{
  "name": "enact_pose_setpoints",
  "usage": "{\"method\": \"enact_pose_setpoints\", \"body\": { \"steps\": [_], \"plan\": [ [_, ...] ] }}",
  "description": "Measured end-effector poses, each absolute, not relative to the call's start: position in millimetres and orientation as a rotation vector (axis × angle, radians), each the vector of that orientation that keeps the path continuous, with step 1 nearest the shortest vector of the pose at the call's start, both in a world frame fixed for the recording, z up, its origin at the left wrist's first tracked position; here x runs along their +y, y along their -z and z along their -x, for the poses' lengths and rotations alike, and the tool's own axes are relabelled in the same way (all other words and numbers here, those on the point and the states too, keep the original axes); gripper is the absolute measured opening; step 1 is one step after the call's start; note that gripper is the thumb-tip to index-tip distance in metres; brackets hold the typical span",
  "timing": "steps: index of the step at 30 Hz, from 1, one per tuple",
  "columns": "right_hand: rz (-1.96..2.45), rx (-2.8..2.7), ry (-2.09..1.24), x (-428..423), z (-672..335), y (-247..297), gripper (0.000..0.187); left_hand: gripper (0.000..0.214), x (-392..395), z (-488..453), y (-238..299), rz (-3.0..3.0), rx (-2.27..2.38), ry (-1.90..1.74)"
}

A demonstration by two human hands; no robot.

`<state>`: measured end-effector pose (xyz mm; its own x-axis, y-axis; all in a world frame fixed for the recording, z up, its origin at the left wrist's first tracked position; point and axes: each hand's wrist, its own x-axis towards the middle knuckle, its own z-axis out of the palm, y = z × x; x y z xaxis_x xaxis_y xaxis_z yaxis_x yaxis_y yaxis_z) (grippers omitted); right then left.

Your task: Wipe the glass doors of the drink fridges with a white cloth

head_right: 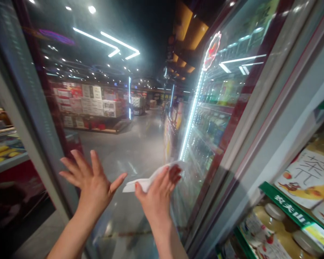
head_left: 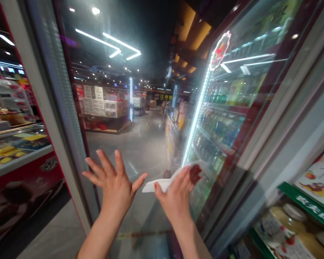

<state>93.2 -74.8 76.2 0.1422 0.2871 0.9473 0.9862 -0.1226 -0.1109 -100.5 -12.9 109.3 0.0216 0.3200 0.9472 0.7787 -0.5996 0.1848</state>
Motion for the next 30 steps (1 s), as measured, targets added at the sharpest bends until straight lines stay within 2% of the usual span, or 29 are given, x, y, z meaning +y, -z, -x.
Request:
{"method": "enact_pose_setpoints", "body": {
  "steps": [3,6,9,13,16,20,22,25,28,30],
  "plan": [
    [1.433,-1.374,1.160,-63.1,-81.1,-123.6,0.119,0.133,-10.4,110.9,-106.0,1.928,-1.104,1.580],
    [1.469,-1.263,1.166,-74.1,-132.4,-166.5,0.122,0.131,-6.2,116.4,-104.6,1.899,-1.099,1.593],
    [1.591,-1.048,1.087,-89.3,-165.0,-140.9,0.110,0.131,-10.1,109.2,-107.4,1.872,-1.081,1.650],
    [1.593,-1.070,0.965,-83.5,-122.8,-75.5,0.100,0.129,-22.9,81.4,-122.6,1.960,-0.964,1.686],
    [1.504,-1.273,0.998,-74.8,-98.7,-97.6,0.102,0.134,-26.5,63.8,-129.8,1.966,-0.943,1.590],
    [1.449,-1.233,1.090,-81.7,-160.9,-160.7,0.115,0.128,-28.6,63.3,-127.1,1.945,-1.074,1.444],
    [1.505,-1.125,1.078,-92.8,-187.4,-151.1,0.106,0.126,-30.3,65.8,-127.5,1.928,-1.085,1.459],
    [1.613,-0.993,1.022,-100.5,-172.7,-90.7,0.089,0.130,-34.2,65.3,-130.3,1.930,-1.068,1.511],
    [1.625,-1.156,1.005,-96.0,-133.4,-49.4,0.113,0.135,-38.2,65.2,-131.6,1.982,-1.065,1.557],
    [1.567,-1.281,1.013,-92.1,-127.5,-67.5,0.124,0.137,-39.8,67.0,-131.2,1.996,-1.091,1.567]
  ]
}}
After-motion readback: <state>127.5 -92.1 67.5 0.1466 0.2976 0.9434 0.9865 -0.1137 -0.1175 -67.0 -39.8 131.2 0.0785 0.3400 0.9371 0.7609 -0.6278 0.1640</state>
